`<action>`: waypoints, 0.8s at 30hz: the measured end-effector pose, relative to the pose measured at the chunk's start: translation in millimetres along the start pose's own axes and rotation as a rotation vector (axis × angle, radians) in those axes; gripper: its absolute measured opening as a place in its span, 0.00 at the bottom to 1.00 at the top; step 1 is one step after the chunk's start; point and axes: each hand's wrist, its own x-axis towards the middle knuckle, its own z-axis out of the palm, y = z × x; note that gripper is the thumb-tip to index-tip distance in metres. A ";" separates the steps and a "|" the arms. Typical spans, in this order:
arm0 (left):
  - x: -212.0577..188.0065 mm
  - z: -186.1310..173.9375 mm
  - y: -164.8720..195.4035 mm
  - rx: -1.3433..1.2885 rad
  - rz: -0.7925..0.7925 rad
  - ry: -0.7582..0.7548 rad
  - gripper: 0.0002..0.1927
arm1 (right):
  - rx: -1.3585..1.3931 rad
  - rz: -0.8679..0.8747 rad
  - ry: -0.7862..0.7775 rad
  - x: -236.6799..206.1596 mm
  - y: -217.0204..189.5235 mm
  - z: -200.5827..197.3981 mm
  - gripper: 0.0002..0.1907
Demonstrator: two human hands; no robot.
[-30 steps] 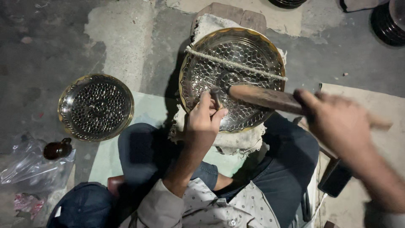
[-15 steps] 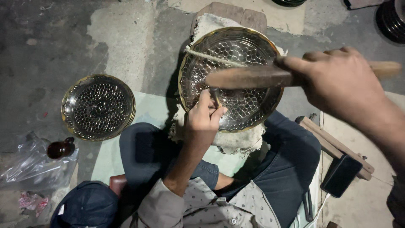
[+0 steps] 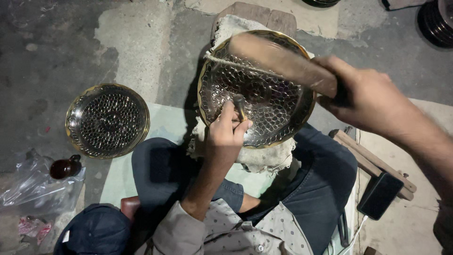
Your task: The person uses a hammer and a metal punch to create a textured pattern on a round metal plate. They repeatedly strike the punch to form indentations across the surface, occasionally repositioning the punch to continue the pattern.
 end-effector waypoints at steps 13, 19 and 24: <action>0.1 -2.1 2.1 -0.034 0.009 -0.007 0.18 | -0.075 0.006 0.024 -8.0 3.9 7.9 0.29; -1.3 -5.3 4.9 0.027 0.053 -0.021 0.15 | -0.099 -0.008 0.100 -11.1 6.7 10.0 0.28; -1.4 -4.9 7.0 0.018 0.058 0.040 0.17 | 0.306 0.082 0.143 -9.7 8.0 2.2 0.32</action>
